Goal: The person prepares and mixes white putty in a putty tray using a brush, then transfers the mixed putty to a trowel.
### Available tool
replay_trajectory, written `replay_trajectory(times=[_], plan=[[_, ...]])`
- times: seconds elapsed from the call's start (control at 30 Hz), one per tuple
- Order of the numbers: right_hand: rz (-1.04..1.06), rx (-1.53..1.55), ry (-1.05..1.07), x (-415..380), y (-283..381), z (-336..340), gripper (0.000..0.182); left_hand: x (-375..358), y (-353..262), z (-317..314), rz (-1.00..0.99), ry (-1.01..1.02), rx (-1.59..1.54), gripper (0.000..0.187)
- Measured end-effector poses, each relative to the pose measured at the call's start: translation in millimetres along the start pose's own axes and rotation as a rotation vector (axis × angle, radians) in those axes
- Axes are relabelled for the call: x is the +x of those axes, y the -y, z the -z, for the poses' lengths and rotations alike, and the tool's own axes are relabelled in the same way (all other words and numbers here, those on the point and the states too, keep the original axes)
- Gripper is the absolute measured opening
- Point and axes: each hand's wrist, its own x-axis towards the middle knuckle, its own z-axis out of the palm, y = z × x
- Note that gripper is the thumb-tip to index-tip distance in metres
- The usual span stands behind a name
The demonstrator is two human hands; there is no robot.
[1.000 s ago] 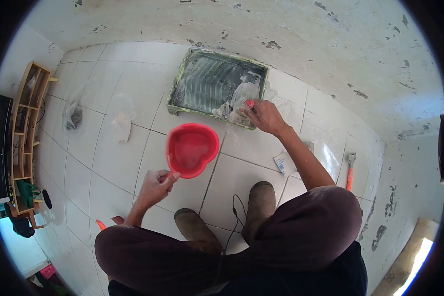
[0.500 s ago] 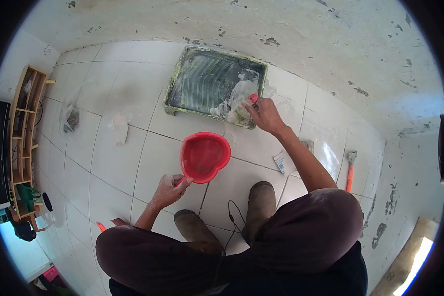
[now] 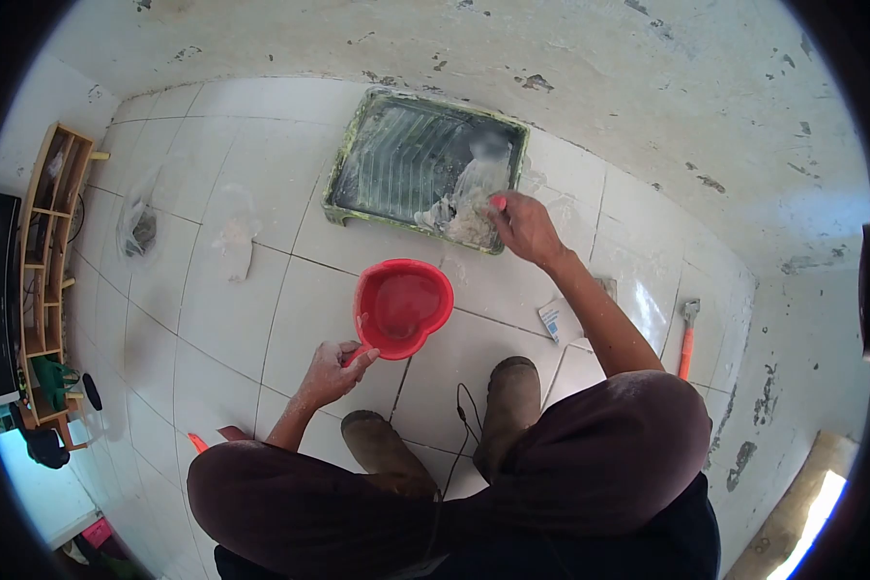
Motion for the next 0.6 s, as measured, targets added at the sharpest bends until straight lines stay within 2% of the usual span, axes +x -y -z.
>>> replay_trajectory(times=[0.07, 0.17, 0.27, 0.5, 0.57, 0.6], plan=[[0.02, 0.021, 0.161, -5, 5, 1, 0.022, -3, 0, -2, -0.02, -0.008, 0.024, 0.043], [-0.027, 0.079, 0.211, -1, 20, 14, 0.023, -3, -3, -3, -0.027, -0.018, 0.015, 0.044], [-0.027, 0.046, 0.138, -2, 11, 4, 0.023, -1, 0, -3, -0.029, -0.028, -0.002, 0.045], [0.081, 0.097, 0.165, -2, 20, 10, 0.021, -2, -3, -1, -0.015, -0.026, 0.034, 0.045], [-0.073, 0.139, 0.16, 2, 28, 16, 0.022, -2, -4, -2, -0.027, -0.028, 0.027, 0.045], [-0.075, 0.137, 0.157, 1, 24, 13, 0.022, -2, -3, -2, -0.014, -0.018, 0.021, 0.044]])
